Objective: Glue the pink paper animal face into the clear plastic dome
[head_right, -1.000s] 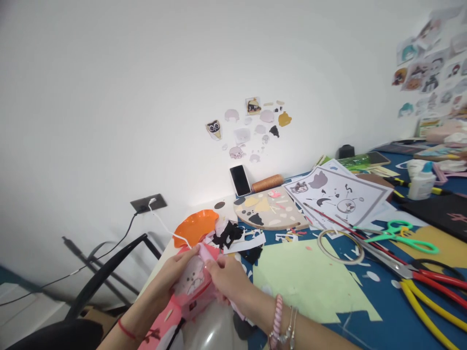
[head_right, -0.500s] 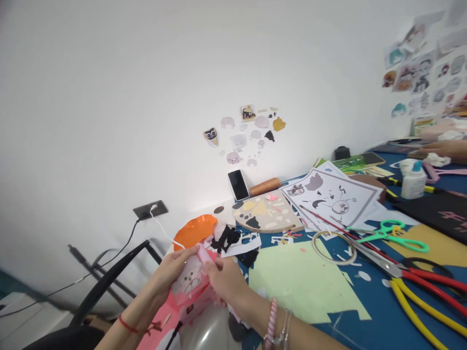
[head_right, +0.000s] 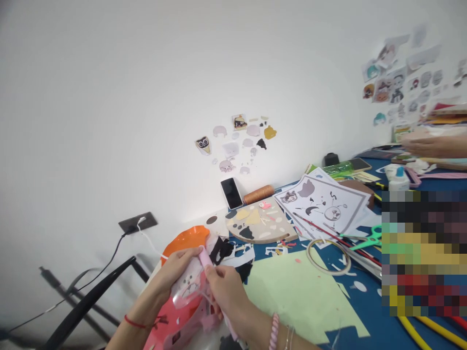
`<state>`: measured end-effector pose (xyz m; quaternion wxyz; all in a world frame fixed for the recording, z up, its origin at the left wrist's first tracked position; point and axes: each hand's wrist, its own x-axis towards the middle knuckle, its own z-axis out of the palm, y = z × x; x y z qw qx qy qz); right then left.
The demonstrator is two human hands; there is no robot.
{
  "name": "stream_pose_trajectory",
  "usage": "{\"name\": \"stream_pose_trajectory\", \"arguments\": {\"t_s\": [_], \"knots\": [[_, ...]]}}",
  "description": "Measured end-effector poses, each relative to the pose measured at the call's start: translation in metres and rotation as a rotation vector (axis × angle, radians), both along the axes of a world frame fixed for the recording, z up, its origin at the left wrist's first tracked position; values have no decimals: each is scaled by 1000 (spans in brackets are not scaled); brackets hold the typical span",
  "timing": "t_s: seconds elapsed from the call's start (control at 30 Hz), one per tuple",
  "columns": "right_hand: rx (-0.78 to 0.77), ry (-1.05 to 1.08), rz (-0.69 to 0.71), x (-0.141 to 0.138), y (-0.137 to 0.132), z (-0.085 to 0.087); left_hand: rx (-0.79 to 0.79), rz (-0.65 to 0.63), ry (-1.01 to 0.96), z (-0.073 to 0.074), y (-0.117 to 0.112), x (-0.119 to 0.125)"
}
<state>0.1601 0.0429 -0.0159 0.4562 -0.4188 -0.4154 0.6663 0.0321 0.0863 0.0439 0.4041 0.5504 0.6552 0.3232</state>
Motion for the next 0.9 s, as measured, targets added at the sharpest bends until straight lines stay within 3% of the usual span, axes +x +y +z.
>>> {"name": "stream_pose_trajectory", "arguments": {"t_s": [0.37, 0.67, 0.9], "knots": [[28, 0, -103, 7, 0, 3, 66, -110, 28, 13, 7, 17], [17, 1, -77, 13, -6, 3, 92, -97, 13, 2, 10, 14], [-4, -39, -61, 21, -10, 7, 93, -18, 11, -1, 11, 19]]}}
